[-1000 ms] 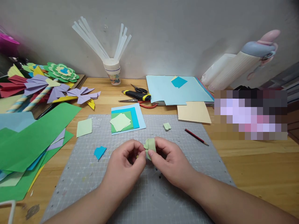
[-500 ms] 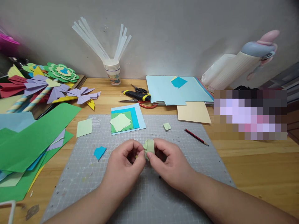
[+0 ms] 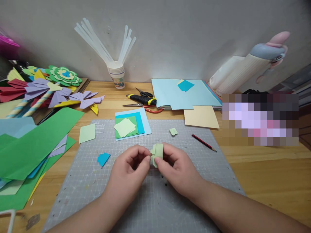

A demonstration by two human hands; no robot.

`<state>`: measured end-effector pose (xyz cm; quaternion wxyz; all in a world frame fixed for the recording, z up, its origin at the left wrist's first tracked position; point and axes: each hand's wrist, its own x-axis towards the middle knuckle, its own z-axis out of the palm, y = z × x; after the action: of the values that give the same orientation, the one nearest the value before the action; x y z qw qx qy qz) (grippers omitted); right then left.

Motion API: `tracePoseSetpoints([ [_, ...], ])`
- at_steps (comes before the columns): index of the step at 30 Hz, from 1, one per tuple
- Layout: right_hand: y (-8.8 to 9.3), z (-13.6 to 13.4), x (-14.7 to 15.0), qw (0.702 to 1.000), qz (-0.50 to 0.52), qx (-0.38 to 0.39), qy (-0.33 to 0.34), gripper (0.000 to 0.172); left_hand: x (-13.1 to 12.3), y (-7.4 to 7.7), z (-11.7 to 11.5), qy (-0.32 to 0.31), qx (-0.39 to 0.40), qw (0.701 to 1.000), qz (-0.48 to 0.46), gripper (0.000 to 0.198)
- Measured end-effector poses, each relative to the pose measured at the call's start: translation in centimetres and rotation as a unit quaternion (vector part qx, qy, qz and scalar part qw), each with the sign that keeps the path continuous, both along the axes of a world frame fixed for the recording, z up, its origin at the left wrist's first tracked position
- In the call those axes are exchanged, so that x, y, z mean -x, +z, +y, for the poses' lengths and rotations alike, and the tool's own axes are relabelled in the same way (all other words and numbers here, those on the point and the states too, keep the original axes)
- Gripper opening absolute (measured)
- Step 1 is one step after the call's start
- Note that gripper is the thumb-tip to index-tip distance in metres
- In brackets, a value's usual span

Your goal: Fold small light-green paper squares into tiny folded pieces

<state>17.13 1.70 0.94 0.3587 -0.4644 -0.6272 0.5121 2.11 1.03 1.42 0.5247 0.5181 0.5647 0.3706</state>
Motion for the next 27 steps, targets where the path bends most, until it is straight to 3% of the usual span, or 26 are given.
tracePoseSetpoints([
  [4, 0.2, 0.3, 0.03, 0.99, 0.113, 0.089, -0.005, 0.009, 0.09, -0.02, 0.45, 0.0, 0.078, 0.989, -0.125, 0.014],
  [10, 0.22, 0.25, 0.0, 0.98, 0.162, 0.116, 0.001, 0.009, 0.11, 0.02, 0.86, -0.019, 0.155, 0.955, -0.252, 0.019],
  [27, 0.06, -0.07, -0.15, 0.988, 0.137, 0.068, 0.029, 0.011, 0.11, -0.12, 0.99, -0.022, 0.185, 0.948, -0.258, 0.017],
])
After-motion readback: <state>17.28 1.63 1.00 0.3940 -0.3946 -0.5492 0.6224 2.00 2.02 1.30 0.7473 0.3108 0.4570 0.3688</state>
